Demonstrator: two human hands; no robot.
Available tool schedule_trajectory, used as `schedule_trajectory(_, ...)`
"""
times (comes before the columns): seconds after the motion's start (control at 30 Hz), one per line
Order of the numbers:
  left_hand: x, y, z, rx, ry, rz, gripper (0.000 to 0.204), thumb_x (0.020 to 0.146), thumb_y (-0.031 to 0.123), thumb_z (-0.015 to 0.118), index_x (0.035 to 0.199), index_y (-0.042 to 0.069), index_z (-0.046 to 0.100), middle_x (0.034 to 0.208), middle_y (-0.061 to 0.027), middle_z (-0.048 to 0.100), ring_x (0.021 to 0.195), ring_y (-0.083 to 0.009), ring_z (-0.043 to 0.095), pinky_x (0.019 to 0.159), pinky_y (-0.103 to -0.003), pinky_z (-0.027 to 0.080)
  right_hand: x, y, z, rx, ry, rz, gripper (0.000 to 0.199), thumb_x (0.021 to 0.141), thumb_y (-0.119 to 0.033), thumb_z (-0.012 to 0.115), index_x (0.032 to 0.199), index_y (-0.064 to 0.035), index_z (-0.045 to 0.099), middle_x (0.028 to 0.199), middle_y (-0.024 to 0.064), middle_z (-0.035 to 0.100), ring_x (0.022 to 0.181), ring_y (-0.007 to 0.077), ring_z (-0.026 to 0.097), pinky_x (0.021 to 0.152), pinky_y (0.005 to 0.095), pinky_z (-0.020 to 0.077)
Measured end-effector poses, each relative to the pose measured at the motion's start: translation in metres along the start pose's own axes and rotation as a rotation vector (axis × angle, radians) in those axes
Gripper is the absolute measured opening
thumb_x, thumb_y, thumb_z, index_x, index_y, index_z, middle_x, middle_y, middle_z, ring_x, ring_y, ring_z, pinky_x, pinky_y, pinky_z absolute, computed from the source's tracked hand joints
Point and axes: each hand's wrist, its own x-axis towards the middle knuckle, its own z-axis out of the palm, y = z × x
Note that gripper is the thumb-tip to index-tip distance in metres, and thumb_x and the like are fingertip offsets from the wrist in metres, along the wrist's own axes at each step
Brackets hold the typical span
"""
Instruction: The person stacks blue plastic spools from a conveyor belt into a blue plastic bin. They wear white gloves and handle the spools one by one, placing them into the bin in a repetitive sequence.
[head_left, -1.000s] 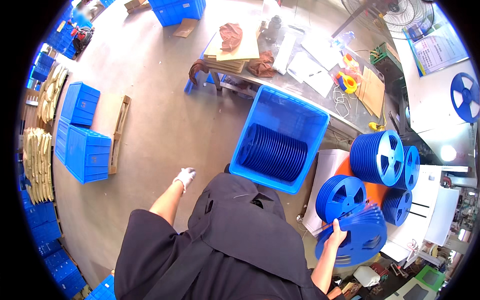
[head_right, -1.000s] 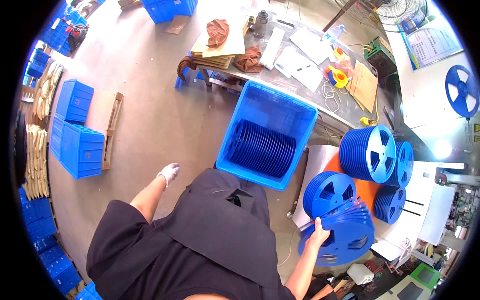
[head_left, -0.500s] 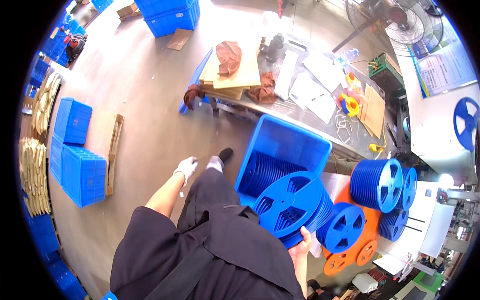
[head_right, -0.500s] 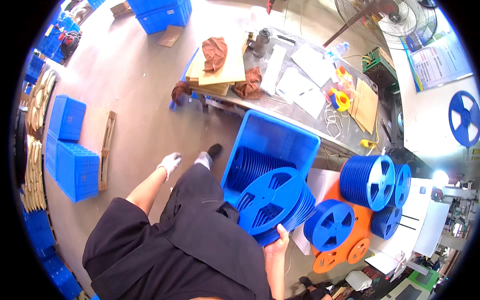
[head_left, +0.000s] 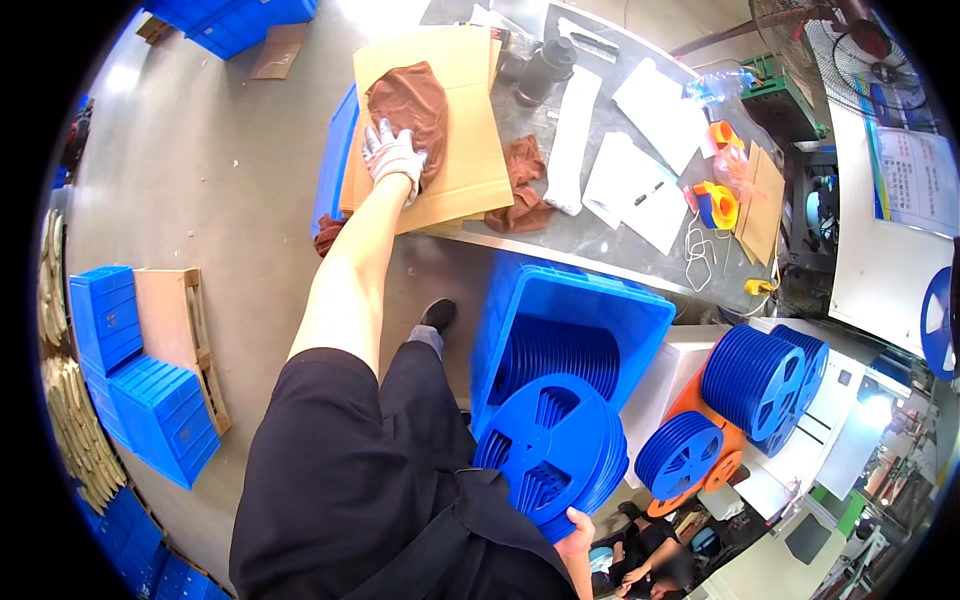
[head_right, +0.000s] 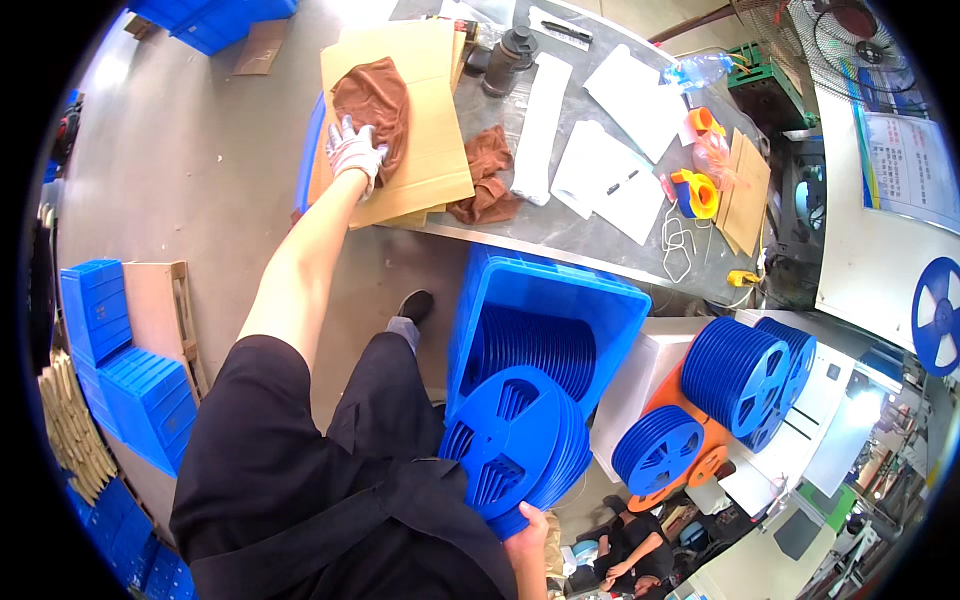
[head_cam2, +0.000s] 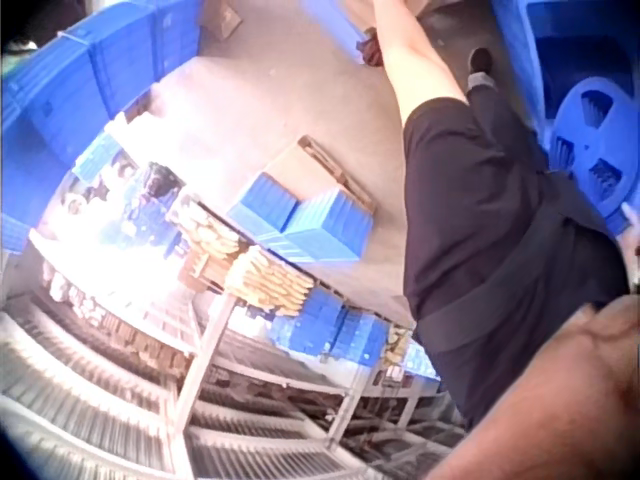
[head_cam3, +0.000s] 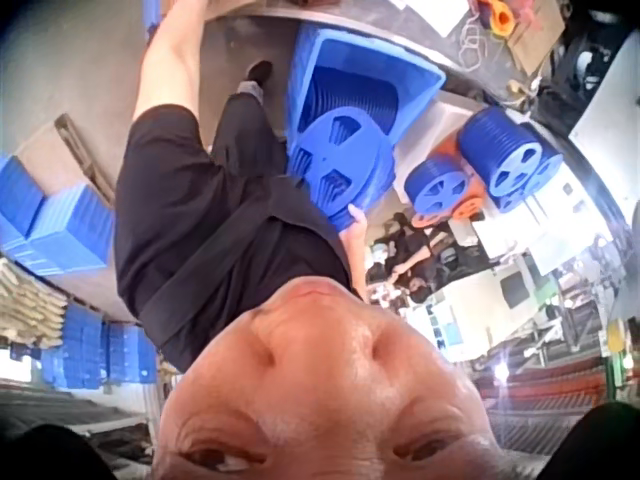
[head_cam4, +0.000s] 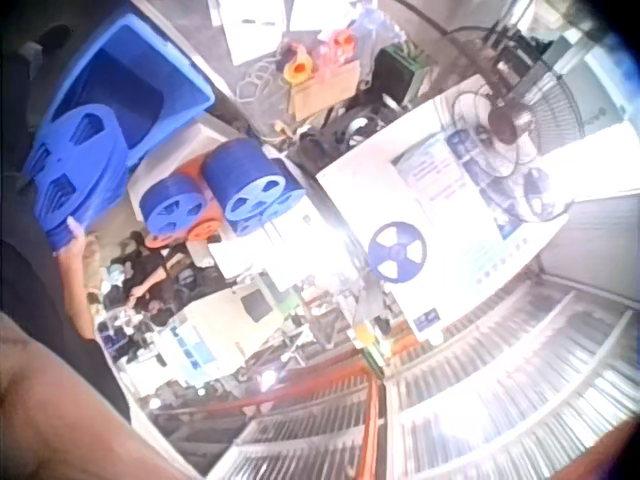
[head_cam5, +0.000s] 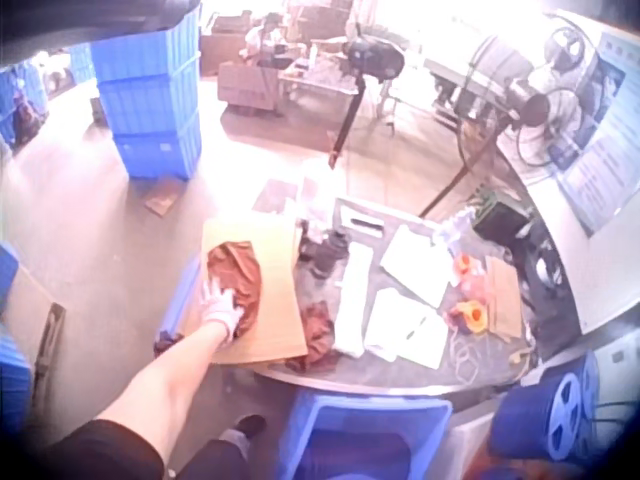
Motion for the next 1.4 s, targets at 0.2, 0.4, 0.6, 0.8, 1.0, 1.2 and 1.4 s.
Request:
schedule_trajectory(0.2,0.012,-0.009,-0.012,-0.274,0.283,0.153,0.047,0.086,0.048,0.055,0.119,0.014,0.06,0.142,-0.0136,0.043,0.134,-0.0307,0.035,0.111,-0.044,0.025,-0.006,0.01,0.035,0.042,-0.001,-0.112,0.075,0.068,-0.011,0.061,0.137,0.006,0.035,0.13,0.022,0.051,0.118,0.0393,0.052,0.103,0.0507,0.041)
schedule_trajectory(0.4,-0.093,-0.183,-0.013,-0.15,-0.336,0.36,0.023,0.092,0.023,0.049,0.105,0.006,0.058,0.101,-0.0179,0.064,0.095,-0.0328,0.062,0.078,-0.043,0.05,-0.016,0.024,0.025,0.121,0.113,-0.101,0.053,0.071,-0.015,0.061,0.118,0.0084,0.053,0.103,0.0221,0.065,0.093,0.0345,0.064,0.089,0.0457,0.0514)
schedule_trajectory(0.6,-0.352,-0.406,0.016,-0.113,-0.731,-0.205,0.025,0.083,0.009,0.063,0.105,0.004,0.052,0.09,-0.0173,0.063,0.085,-0.0301,0.063,0.076,-0.037,0.051,-0.052,0.043,-0.044,0.248,-0.117,-0.25,0.045,0.069,-0.022,0.068,0.106,-0.0004,0.055,0.08,0.0117,0.058,0.077,0.0294,0.059,0.081,0.0434,0.0492)
schedule_trajectory(0.8,-0.415,-0.372,0.035,-1.065,-0.765,-0.474,0.055,0.086,0.009,0.061,0.134,-0.002,0.037,0.107,-0.0105,0.058,0.083,-0.0213,0.061,0.07,-0.03,0.053,-0.073,0.066,-0.103,0.441,-0.606,-0.48,0.034,0.069,-0.023,0.066,0.09,-0.0094,0.044,0.064,0.0002,0.036,0.059,0.0146,0.034,0.059,0.0306,0.0312)
schedule_trajectory(1.0,-0.476,-0.204,-0.034,-1.469,-0.747,0.152,0.029,0.09,0.016,0.056,0.114,0.0,0.054,0.1,-0.0076,0.062,0.086,-0.0147,0.059,0.068,-0.027,0.045,-0.12,0.092,-0.162,0.477,-0.905,-0.619,0.036,0.074,-0.028,0.071,0.088,-0.0101,0.044,0.063,-0.0027,0.035,0.055,0.0115,0.032,0.055,0.0279,0.0285)
schedule_trajectory(1.2,-0.576,-0.071,-0.11,-0.933,-0.433,1.124,0.032,0.072,0.009,0.061,0.103,0.002,0.057,0.116,-0.0176,0.054,0.096,-0.0331,0.057,0.084,-0.036,0.048,-0.148,0.125,-0.194,0.571,-1.062,-0.651,0.036,0.077,-0.027,0.07,0.091,-0.009,0.043,0.062,-0.0028,0.036,0.055,0.0108,0.033,0.055,0.0277,0.0298)
schedule_trajectory(1.4,-0.684,-0.028,-0.137,-0.868,-0.592,1.93,0.023,0.064,0.009,0.067,0.083,0.004,0.054,0.131,-0.022,0.048,0.126,-0.0479,0.039,0.105,-0.051,0.034,-0.158,0.157,-0.21,0.6,-0.907,-0.623,0.039,0.07,-0.03,0.068,0.087,-0.0147,0.036,0.064,-0.0015,0.036,0.058,0.0144,0.036,0.06,0.0309,0.0303)
